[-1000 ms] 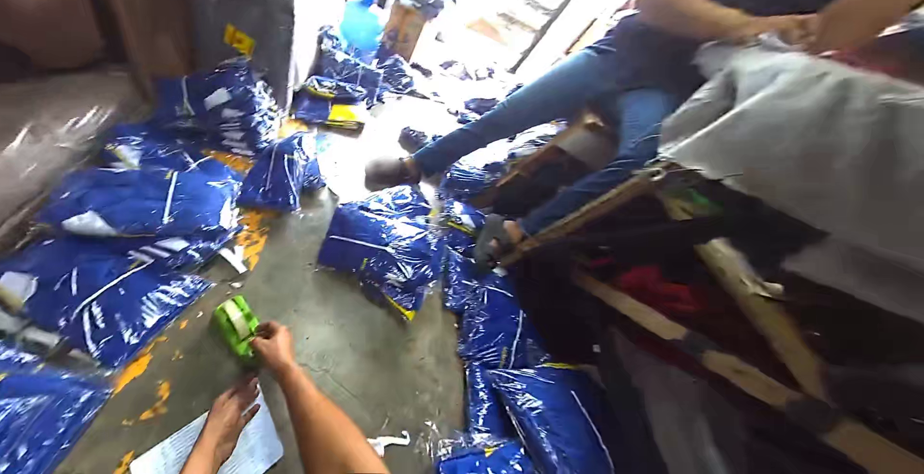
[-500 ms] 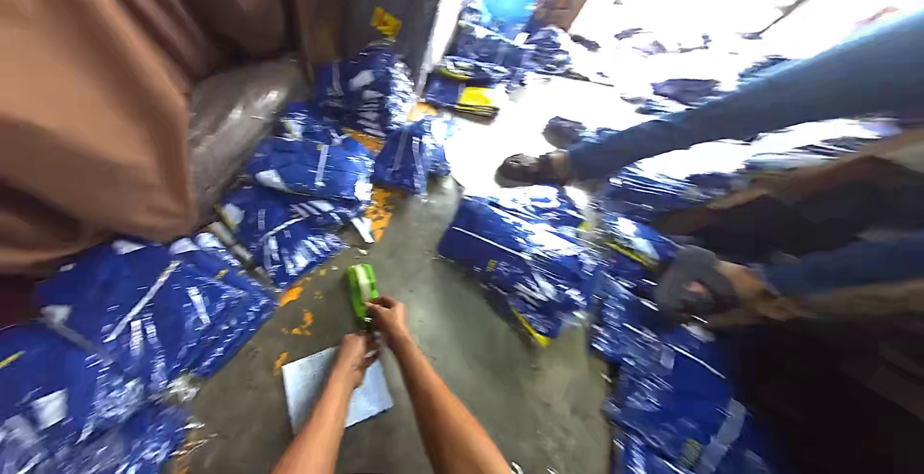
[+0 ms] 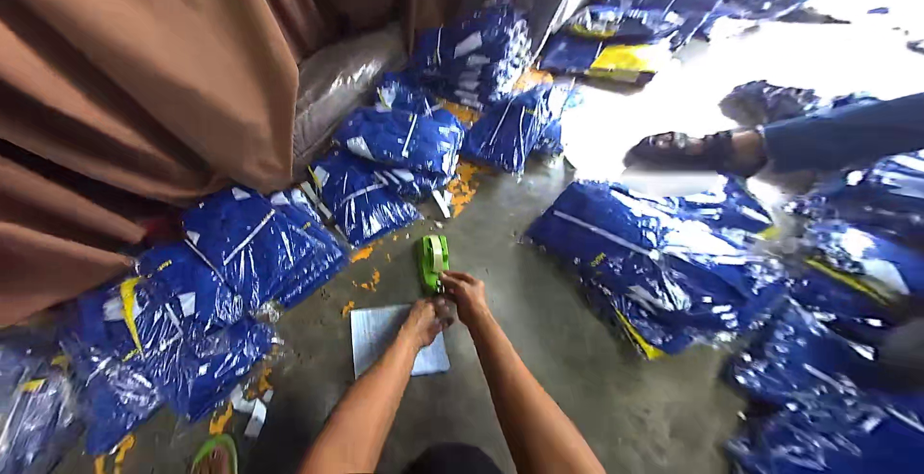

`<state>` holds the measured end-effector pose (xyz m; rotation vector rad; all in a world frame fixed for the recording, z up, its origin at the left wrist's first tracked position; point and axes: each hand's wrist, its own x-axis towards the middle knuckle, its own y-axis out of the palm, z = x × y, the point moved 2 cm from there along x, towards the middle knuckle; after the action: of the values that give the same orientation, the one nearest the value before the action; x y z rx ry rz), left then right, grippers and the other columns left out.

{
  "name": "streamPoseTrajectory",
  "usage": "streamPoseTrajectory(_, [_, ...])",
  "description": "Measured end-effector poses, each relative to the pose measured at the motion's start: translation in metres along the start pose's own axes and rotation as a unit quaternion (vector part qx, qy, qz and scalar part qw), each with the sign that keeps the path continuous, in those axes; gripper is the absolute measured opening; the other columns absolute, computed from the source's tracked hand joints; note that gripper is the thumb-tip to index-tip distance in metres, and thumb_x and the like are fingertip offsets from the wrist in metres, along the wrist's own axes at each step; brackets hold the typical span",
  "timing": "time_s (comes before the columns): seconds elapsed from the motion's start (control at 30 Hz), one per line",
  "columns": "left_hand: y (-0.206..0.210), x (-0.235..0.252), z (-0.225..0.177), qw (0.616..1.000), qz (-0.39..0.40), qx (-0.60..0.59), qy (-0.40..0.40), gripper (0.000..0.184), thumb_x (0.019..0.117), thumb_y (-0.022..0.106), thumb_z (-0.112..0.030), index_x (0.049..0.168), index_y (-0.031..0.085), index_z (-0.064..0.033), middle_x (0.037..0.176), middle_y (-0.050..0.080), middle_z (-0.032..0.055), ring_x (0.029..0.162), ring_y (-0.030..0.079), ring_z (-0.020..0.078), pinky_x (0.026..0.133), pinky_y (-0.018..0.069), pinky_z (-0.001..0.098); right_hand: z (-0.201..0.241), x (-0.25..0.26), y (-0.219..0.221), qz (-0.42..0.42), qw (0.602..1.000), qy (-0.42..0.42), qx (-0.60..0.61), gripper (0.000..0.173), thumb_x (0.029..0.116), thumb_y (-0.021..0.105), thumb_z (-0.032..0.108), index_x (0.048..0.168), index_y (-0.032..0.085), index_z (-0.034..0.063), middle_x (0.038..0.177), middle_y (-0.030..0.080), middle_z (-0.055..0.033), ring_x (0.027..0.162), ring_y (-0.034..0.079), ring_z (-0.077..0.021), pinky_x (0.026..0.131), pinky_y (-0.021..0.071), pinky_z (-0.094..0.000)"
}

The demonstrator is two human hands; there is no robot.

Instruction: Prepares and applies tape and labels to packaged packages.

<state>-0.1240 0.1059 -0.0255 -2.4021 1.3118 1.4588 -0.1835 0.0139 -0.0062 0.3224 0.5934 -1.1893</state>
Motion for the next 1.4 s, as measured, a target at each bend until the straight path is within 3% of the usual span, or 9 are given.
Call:
streamPoseTrajectory(0.17, [0.0,0.002,0.002,0.999,-0.012,-0.031,-0.02,0.031,0.1081,0.037,-0.01,0.131,0.052,0.005,0.113,0.063,0.0157,0.092,0.063,0.0191,0.082,0.0544,0.0349,-0.015,-0.011,-0.016,0.026,0.999,0.012,0.015,0.02,0.0924,0.07,0.005,0.11,0.068,-0.005,0.082,0.067,-0.0067,0.061,0.055,-0.0091,0.058,0.0491,-0.0265])
streamPoseTrajectory(0.3, [-0.001,0.006,0.0,0.994,-0.014,-0.098,-0.042,0.026,0.1033,0.037,-0.013,0.118,0.052,0.0017,0.108,0.061,0.0151,0.089,0.062,0.0199,0.078,0.0531,0.0351,-0.035,-0.037,-0.027,0.043,0.996,0.023,0.074,0.013,0.0944,0.067,0.001,0.105,0.069,-0.0047,0.08,0.069,-0.007,0.063,0.062,-0.0112,0.061,0.055,-0.0275])
streamPoseTrajectory(0.37, [0.0,0.006,-0.002,0.994,-0.009,-0.101,-0.03,0.028,0.1054,0.035,-0.019,0.115,0.052,0.0014,0.107,0.06,0.0151,0.089,0.06,0.0202,0.079,0.0515,0.0357,-0.045,-0.05,-0.032,0.045,0.994,0.023,0.095,0.011,0.0938,0.066,-0.001,0.103,0.069,-0.0045,0.077,0.069,-0.0058,0.061,0.059,-0.0094,0.058,0.0513,-0.0251])
streamPoseTrajectory(0.53, [0.001,0.002,-0.005,0.994,-0.015,-0.105,-0.029,0.049,0.1102,0.034,-0.034,0.137,0.047,0.0044,0.129,0.056,0.0214,0.106,0.06,0.0253,0.092,0.0508,0.0383,-0.059,-0.08,-0.046,0.049,0.992,0.031,0.114,0.009,0.0949,0.064,-0.003,0.102,0.07,-0.0048,0.079,0.07,-0.0062,0.064,0.062,-0.0092,0.06,0.0532,-0.0238])
streamPoseTrajectory(0.67, [-0.001,0.006,-0.004,0.994,-0.019,-0.105,-0.032,0.055,0.1097,0.04,-0.036,0.144,0.041,0.007,0.143,0.049,0.0261,0.12,0.057,0.0288,0.101,0.0482,0.0383,-0.083,-0.101,-0.052,0.065,0.994,-0.016,0.083,0.01,0.0934,0.066,-0.003,0.101,0.071,-0.0047,0.083,0.073,-0.0074,0.07,0.066,-0.0102,0.068,0.0565,-0.0255])
streamPoseTrajectory(0.9, [-0.002,0.011,-0.002,0.996,-0.029,-0.079,-0.029,0.051,0.1077,0.05,-0.031,0.143,0.044,0.0045,0.143,0.051,0.0245,0.12,0.058,0.0271,0.1,0.0489,0.0355,-0.119,-0.147,-0.065,0.069,0.994,-0.042,0.074,0.014,0.0918,0.067,-0.001,0.104,0.071,-0.0039,0.084,0.074,-0.0062,0.074,0.069,-0.0107,0.075,0.059,-0.027])
streamPoseTrajectory(1.17, [-0.007,0.017,0.003,0.999,-0.029,-0.025,0.034,0.043,0.1066,0.056,-0.022,0.135,0.052,0.0095,0.139,0.055,0.0263,0.123,0.058,0.0265,0.103,0.0482,0.0342,-0.15,-0.178,-0.08,0.063,0.996,-0.016,0.057,0.014,0.0926,0.064,-0.003,0.105,0.071,-0.004,0.081,0.073,-0.0034,0.07,0.068,-0.0057,0.07,0.0572,-0.021])
streamPoseTrajectory(1.3, [-0.008,0.021,0.01,0.998,-0.034,-0.013,0.051,0.044,0.1045,0.06,-0.024,0.132,0.056,0.0103,0.14,0.057,0.0267,0.13,0.057,0.0298,0.109,0.0466,0.0391,-0.163,-0.189,-0.08,0.081,0.996,-0.004,0.046,0.015,0.0933,0.064,-0.003,0.107,0.07,-0.0049,0.083,0.074,-0.0037,0.072,0.069,-0.0057,0.071,0.0589,-0.022])
streamPoseTrajectory(1.4, [-0.007,0.024,0.012,0.997,-0.061,0.001,0.052,0.043,0.1046,0.061,-0.024,0.128,0.058,0.0115,0.134,0.06,0.028,0.125,0.06,0.0305,0.106,0.049,0.0395,-0.164,-0.197,-0.08,0.069,0.996,0.026,0.049,0.014,0.0941,0.063,-0.003,0.107,0.069,-0.0055,0.084,0.074,-0.0042,0.072,0.069,-0.0065,0.072,0.0591,-0.023])
